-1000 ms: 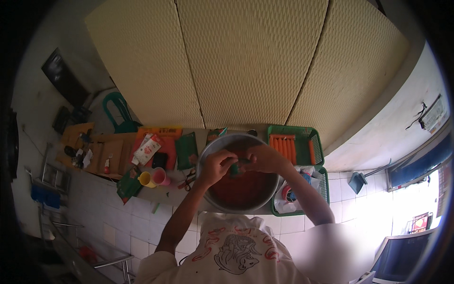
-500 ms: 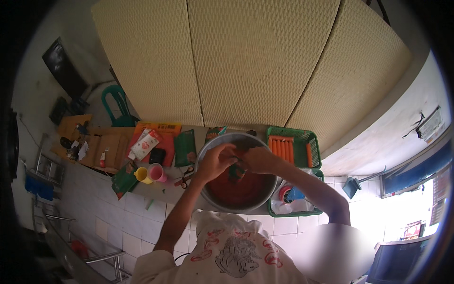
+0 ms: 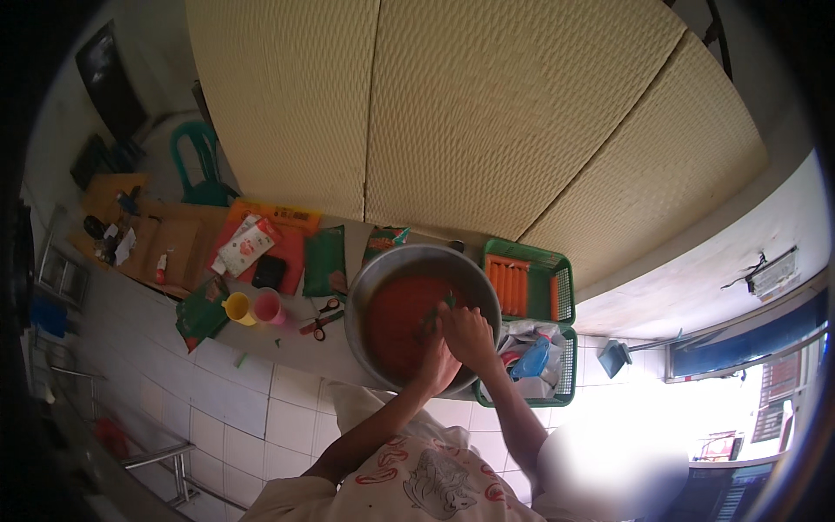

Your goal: The person repeatedly cuts green paper pieces with scissors over a metal bowl containing red liquid. They dip the cut pieces into the liquid, then place them into a green basket. The process is repeated multiple times throughout the clip.

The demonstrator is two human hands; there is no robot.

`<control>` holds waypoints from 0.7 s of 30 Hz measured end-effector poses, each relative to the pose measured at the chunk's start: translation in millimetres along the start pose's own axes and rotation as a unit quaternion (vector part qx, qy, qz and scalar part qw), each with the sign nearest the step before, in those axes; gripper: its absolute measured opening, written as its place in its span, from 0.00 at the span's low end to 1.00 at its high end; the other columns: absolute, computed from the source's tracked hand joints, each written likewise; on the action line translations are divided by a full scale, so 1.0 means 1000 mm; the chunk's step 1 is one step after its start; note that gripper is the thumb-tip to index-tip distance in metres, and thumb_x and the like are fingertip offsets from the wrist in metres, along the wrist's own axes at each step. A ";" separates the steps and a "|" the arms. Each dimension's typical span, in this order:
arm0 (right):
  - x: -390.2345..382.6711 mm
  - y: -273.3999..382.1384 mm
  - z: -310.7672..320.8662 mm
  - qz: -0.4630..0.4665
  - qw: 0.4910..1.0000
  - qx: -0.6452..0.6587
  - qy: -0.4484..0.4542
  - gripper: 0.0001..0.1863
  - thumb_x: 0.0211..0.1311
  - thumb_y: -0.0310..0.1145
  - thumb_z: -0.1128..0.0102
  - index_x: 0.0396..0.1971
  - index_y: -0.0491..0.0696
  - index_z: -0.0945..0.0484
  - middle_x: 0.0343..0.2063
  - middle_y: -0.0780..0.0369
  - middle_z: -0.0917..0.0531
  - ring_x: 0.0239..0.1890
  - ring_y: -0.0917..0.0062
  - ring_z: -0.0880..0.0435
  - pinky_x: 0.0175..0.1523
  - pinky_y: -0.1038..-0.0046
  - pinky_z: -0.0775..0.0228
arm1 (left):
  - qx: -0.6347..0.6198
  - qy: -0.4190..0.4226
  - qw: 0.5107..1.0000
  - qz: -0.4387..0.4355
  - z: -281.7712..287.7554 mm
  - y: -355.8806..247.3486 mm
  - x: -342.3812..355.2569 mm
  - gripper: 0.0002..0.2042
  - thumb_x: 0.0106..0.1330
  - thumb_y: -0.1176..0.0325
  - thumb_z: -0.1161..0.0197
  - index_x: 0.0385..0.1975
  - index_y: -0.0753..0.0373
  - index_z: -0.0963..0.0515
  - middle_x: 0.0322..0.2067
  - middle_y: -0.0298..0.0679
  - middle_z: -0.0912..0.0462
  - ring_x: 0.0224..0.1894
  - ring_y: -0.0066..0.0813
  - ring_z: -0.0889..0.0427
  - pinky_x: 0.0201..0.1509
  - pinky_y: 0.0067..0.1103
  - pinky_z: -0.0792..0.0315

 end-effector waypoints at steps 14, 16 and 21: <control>-0.063 0.014 -0.012 -0.048 0.988 0.120 0.084 0.20 0.80 0.38 0.47 0.29 0.39 0.17 0.25 0.42 0.17 0.31 0.44 0.14 0.34 0.47 0.24 | -0.198 -0.032 0.979 -0.024 0.075 -0.002 -0.005 0.22 0.85 0.60 0.50 0.69 0.68 0.30 0.69 0.58 0.26 0.72 0.50 0.25 0.77 0.39 0.28; -0.064 0.027 -0.004 -0.023 0.989 0.139 0.037 0.20 0.80 0.38 0.48 0.30 0.39 0.17 0.24 0.43 0.17 0.31 0.43 0.14 0.34 0.47 0.25 | -0.244 -0.031 0.969 -0.005 0.081 -0.008 -0.004 0.22 0.86 0.59 0.50 0.69 0.67 0.30 0.67 0.59 0.24 0.70 0.50 0.23 0.75 0.41 0.26; -0.059 0.034 0.000 -0.045 0.981 0.175 0.069 0.22 0.81 0.39 0.52 0.29 0.40 0.18 0.25 0.42 0.17 0.32 0.42 0.15 0.35 0.46 0.26 | -0.220 -0.062 0.973 -0.024 0.067 -0.025 -0.010 0.24 0.85 0.54 0.50 0.69 0.67 0.29 0.66 0.59 0.23 0.70 0.51 0.23 0.74 0.43 0.27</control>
Point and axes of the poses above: each hand's wrist, its own x-axis towards the middle knuckle, its own z-axis out of the back of the hand, y = z × x, the point moved 1 cm from there along x, towards the middle knuckle
